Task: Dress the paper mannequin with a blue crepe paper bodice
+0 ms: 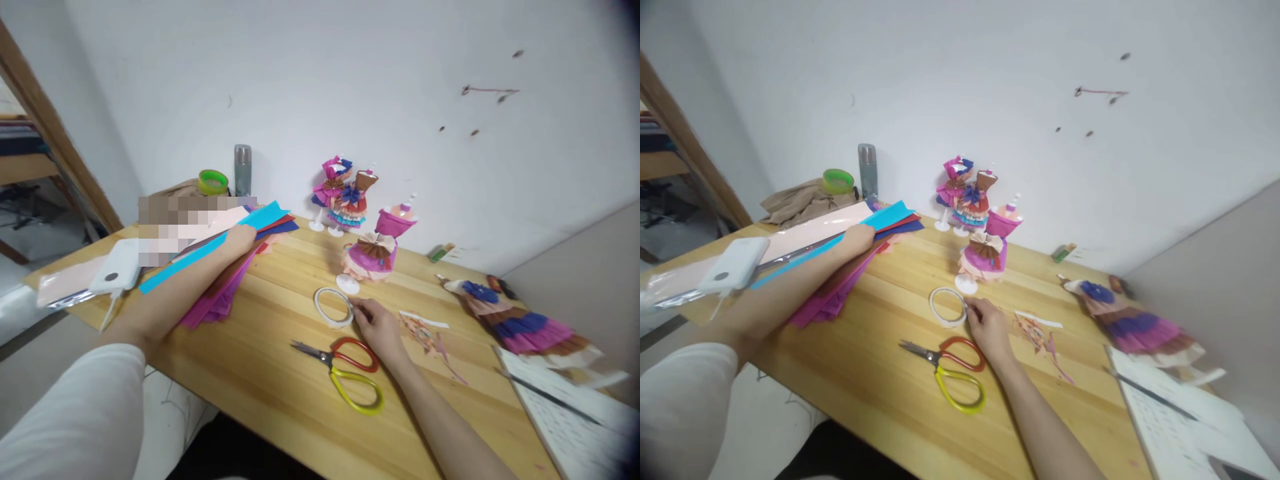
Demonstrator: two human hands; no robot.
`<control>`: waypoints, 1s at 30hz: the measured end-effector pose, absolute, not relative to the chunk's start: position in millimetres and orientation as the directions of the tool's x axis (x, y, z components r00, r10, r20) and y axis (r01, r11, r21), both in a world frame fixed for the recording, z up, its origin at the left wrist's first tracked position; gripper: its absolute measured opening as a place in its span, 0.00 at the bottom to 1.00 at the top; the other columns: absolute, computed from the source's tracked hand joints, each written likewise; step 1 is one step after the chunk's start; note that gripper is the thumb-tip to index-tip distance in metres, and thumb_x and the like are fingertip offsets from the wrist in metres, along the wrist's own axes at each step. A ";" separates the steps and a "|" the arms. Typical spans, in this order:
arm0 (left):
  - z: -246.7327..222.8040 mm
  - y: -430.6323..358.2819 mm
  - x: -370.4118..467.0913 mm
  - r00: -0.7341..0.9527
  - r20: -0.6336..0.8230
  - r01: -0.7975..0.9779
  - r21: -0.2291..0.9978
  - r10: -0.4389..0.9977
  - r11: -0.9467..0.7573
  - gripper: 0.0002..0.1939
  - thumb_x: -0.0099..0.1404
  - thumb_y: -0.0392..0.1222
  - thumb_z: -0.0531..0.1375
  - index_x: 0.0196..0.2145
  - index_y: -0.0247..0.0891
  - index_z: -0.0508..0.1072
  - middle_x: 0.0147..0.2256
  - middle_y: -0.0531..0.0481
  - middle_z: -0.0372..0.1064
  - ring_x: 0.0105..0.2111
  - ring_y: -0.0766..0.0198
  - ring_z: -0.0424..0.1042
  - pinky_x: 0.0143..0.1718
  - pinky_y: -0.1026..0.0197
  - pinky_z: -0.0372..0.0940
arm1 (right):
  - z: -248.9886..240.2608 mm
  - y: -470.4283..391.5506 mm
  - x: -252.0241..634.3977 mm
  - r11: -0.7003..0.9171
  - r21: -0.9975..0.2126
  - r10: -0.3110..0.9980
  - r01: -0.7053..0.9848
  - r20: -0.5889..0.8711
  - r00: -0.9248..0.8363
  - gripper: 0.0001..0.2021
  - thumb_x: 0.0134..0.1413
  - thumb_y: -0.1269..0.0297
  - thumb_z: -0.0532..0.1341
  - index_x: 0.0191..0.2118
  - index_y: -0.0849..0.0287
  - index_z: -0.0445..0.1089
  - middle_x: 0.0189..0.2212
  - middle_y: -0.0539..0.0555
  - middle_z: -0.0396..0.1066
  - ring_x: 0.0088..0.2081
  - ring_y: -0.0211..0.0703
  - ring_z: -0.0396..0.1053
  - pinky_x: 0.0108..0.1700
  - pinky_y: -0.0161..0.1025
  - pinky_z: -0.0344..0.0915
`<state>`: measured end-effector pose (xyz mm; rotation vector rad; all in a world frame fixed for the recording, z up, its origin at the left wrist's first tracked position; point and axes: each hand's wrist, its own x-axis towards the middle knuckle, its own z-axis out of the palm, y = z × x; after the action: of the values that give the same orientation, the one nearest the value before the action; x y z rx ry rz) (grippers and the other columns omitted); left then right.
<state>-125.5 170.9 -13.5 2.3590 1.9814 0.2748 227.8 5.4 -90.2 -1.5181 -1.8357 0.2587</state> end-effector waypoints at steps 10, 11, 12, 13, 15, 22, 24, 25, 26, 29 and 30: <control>6.3 165.1 -143.1 0.151 0.133 0.988 0.008 0.980 -0.153 0.25 0.69 0.53 0.51 0.60 0.40 0.61 0.51 0.39 0.71 0.50 0.48 0.71 0.49 0.54 0.63 | -90.3 5.3 227.9 0.274 -0.565 0.916 0.778 0.399 -0.033 0.14 0.55 0.64 0.55 0.40 0.57 0.77 0.32 0.56 0.78 0.34 0.47 0.73 0.39 0.42 0.69; -0.5 158.7 -136.2 0.164 0.123 0.986 -0.004 0.979 -0.164 0.30 0.66 0.59 0.53 0.59 0.39 0.61 0.50 0.37 0.72 0.49 0.45 0.71 0.47 0.52 0.64 | -89.9 5.4 227.8 0.271 -0.567 0.917 0.777 0.398 -0.030 0.14 0.54 0.64 0.55 0.40 0.57 0.77 0.33 0.56 0.78 0.34 0.47 0.73 0.40 0.42 0.69; -7.1 152.9 -129.1 0.171 0.119 0.985 -0.015 0.978 -0.171 0.33 0.64 0.62 0.54 0.59 0.38 0.62 0.50 0.34 0.71 0.48 0.42 0.71 0.46 0.50 0.64 | -89.4 5.5 227.6 0.268 -0.569 0.918 0.777 0.396 -0.027 0.14 0.54 0.64 0.55 0.40 0.57 0.77 0.33 0.56 0.78 0.34 0.47 0.74 0.40 0.42 0.69; -12.7 148.4 -122.6 0.179 0.114 0.984 -0.026 0.977 -0.177 0.35 0.62 0.63 0.56 0.59 0.37 0.62 0.51 0.32 0.70 0.48 0.40 0.71 0.46 0.49 0.64 | -88.9 5.4 227.3 0.267 -0.569 0.919 0.778 0.394 -0.026 0.14 0.54 0.64 0.55 0.40 0.57 0.77 0.33 0.56 0.78 0.35 0.47 0.74 0.40 0.42 0.69; -18.4 144.7 -114.1 0.189 0.101 0.982 -0.035 0.977 -0.187 0.32 0.63 0.60 0.56 0.57 0.37 0.65 0.51 0.31 0.69 0.49 0.38 0.70 0.45 0.49 0.64 | -87.9 5.2 226.7 0.267 -0.566 0.920 0.780 0.391 -0.031 0.14 0.54 0.65 0.55 0.39 0.57 0.77 0.33 0.56 0.78 0.35 0.47 0.73 0.40 0.42 0.69; -0.5 170.9 -126.6 0.177 0.096 0.984 -0.022 0.980 -0.175 0.24 0.69 0.54 0.48 0.52 0.35 0.70 0.47 0.33 0.72 0.48 0.42 0.72 0.45 0.52 0.64 | -86.5 4.7 224.9 0.277 -0.565 0.916 0.777 0.399 -0.037 0.13 0.55 0.66 0.55 0.39 0.58 0.77 0.32 0.56 0.78 0.35 0.47 0.73 0.40 0.42 0.68; -0.6 176.2 -129.4 0.227 0.075 0.974 -0.016 0.971 -0.227 0.26 0.67 0.54 0.51 0.56 0.38 0.67 0.50 0.34 0.71 0.49 0.43 0.71 0.47 0.52 0.64 | -86.7 5.1 225.0 0.276 -0.568 0.917 0.775 0.398 -0.035 0.13 0.55 0.66 0.55 0.39 0.58 0.77 0.33 0.57 0.78 0.36 0.47 0.74 0.41 0.43 0.68; -2.4 177.5 -129.1 0.267 0.066 0.964 -0.013 0.962 -0.266 0.27 0.66 0.53 0.52 0.59 0.40 0.65 0.53 0.35 0.69 0.51 0.43 0.70 0.49 0.51 0.63 | -86.8 5.3 225.1 0.276 -0.571 0.917 0.773 0.398 -0.034 0.13 0.55 0.66 0.55 0.39 0.58 0.77 0.34 0.57 0.78 0.36 0.47 0.74 0.41 0.43 0.68; -5.1 178.1 -127.6 0.313 0.056 0.950 -0.008 0.948 -0.313 0.29 0.65 0.51 0.54 0.62 0.42 0.63 0.57 0.36 0.65 0.55 0.43 0.67 0.52 0.50 0.62 | -87.0 5.4 225.2 0.276 -0.573 0.917 0.772 0.398 -0.032 0.12 0.55 0.67 0.55 0.39 0.58 0.77 0.35 0.57 0.78 0.36 0.47 0.74 0.41 0.42 0.68; -15.5 179.1 -116.6 0.457 0.010 0.889 0.016 0.889 -0.457 0.29 0.62 0.46 0.58 0.61 0.49 0.66 0.65 0.43 0.55 0.63 0.44 0.56 0.60 0.48 0.54 | -87.5 5.7 225.1 0.270 -0.574 0.918 0.773 0.396 -0.026 0.12 0.55 0.68 0.55 0.39 0.57 0.77 0.34 0.56 0.78 0.36 0.47 0.74 0.41 0.42 0.68; -18.7 180.0 -111.4 0.493 -0.007 0.870 0.028 0.870 -0.493 0.26 0.61 0.46 0.59 0.57 0.50 0.70 0.65 0.45 0.54 0.64 0.44 0.53 0.61 0.47 0.52 | -87.6 5.6 225.0 0.267 -0.573 0.918 0.775 0.396 -0.024 0.12 0.55 0.68 0.55 0.39 0.57 0.77 0.34 0.57 0.78 0.36 0.47 0.74 0.41 0.42 0.68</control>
<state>-111.4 180.0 -18.7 2.6899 1.5677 0.0126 225.0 5.6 -87.6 -1.5374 -1.8244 0.2543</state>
